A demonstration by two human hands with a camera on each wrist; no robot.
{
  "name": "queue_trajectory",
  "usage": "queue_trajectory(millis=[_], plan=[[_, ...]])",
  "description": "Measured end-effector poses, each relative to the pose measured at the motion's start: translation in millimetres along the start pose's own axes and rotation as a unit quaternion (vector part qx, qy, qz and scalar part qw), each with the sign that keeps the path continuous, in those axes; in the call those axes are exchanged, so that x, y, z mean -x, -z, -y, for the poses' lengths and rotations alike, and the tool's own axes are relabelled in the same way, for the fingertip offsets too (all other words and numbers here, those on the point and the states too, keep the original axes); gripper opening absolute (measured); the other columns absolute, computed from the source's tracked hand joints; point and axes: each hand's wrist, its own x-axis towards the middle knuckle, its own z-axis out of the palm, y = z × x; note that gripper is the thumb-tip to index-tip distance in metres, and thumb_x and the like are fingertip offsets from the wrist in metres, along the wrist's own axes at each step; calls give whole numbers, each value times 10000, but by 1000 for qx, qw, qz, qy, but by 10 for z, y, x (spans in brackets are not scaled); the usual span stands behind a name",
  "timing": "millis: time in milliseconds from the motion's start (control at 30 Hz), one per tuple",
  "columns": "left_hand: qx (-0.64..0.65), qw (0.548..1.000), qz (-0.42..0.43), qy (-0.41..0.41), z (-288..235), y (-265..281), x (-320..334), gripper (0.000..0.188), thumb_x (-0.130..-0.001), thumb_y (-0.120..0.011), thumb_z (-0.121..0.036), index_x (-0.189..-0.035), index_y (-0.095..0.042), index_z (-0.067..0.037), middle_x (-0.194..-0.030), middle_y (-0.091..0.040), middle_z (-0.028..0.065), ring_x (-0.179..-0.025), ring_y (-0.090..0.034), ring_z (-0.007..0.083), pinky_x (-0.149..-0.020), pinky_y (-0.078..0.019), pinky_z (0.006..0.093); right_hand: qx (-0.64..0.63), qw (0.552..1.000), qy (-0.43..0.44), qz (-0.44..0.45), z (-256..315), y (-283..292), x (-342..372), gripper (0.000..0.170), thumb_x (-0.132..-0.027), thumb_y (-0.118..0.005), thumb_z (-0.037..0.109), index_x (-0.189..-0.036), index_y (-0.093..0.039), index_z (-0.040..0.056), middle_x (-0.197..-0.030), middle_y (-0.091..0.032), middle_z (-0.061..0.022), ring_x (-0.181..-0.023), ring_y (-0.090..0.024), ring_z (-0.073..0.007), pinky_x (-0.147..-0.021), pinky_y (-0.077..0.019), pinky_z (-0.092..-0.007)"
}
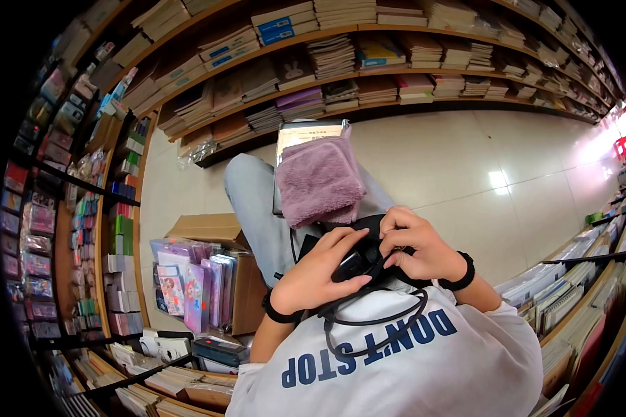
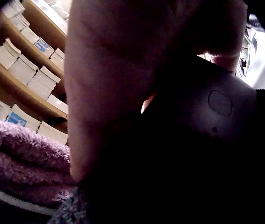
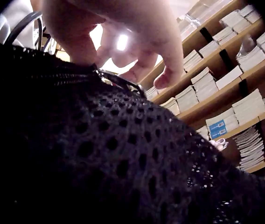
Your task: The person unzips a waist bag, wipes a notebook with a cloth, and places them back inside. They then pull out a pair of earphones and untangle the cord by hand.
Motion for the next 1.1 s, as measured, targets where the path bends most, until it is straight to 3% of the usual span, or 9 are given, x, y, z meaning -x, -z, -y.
queue_trajectory(millis=[100, 300, 400, 600, 700, 833, 867, 1000, 1100], plan=[[-21, 1000, -5, -3, -29, -18, 10, 720, -810, -724, -322, -1347, -430, 57, -1287, -446, 226, -1194, -462, 378, -1010, -392, 385, -3, 1000, 11, -20, 23, -40, -52, 186, -585, -730, -21, -710, -610, 46, -810, -517, -70, -830, -517, -251, -750, -420, -346], [-36, 999, 3, 7, -30, -30, 22, 718, -808, -725, -350, -1335, -454, 56, -1290, -441, 227, -1190, -461, 382, -1008, -392, 387, -52, 994, -83, 38, 15, 12, -90, 174, -618, -726, -53, -726, -610, 17, -750, -521, -56, -735, -533, -228, -684, -438, -321], [-24, 1000, 6, 4, -23, -24, 2, 700, -814, -720, -345, -1329, -462, 54, -1289, -442, 222, -1186, -467, 375, -1005, -393, 388, -29, 996, -67, 44, 0, 28, -64, 167, -643, -709, -77, -743, -604, 7, -764, -526, -66, -744, -541, -231, -662, -444, -317], [48, 998, 27, -34, 141, 27, 25, 663, -841, -643, -261, -1382, -400, 35, -1338, -420, 208, -1241, -439, 347, -1068, -319, 391, -110, 987, -79, 93, 91, 41, -103, 166, -685, -664, -75, -817, -605, 8, -783, -574, -70, -803, -557, -248, -731, -449, -326], [36, 997, 12, -67, 145, 57, 50, 667, -846, -618, -243, -1401, -373, 33, -1364, -408, 205, -1272, -416, 342, -1089, -293, 397, -39, 991, -20, 125, 66, 45, -129, 151, -708, -668, -35, -840, -623, 23, -814, -617, -64, -837, -561, -256, -807, -426, -351], [51, 996, -71, -32, -2, 99, 177, 637, -782, -690, -207, -1338, -466, 11, -1347, -435, 192, -1273, -432, 332, -1077, -319, 391, 1, 988, -4, 152, 178, 95, -140, 128, -730, -712, 43, -848, -661, 49, -834, -635, -47, -862, -555, -249, -859, -384, -358], [35, 982, -184, -39, -91, 67, 218, 454, -734, -768, -130, -1144, -610, -19, -1183, -532, 136, -1109, -537, 300, -970, -421, 361, 9, 987, -5, 162, 232, 107, -151, 113, -743, -712, 58, -845, -664, 53, -833, -630, -40, -870, -552, -245, -868, -378, -355], [-4, 980, -195, -32, -57, 58, 493, 186, -625, -815, -68, -745, -678, -34, -833, -546, 43, -854, -542, 208, -789, -420, 341, 31, 980, 10, 195, 262, 81, -177, 114, -735, -739, 90, -826, -675, 66, -850, -621, -31, -867, -538, -232, -859, -367, -337], [-77, 984, -150, -54, -59, 45, 568, 186, -619, -807, -63, -758, -685, -41, -800, -519, 22, -812, -527, 208, -773, -392, 334, 21, 983, 50, 177, 278, 23, -200, 136, -706, -740, 52, -811, -654, 50, -937, -620, -54, -882, -538, -239, -869, -377, -355]])
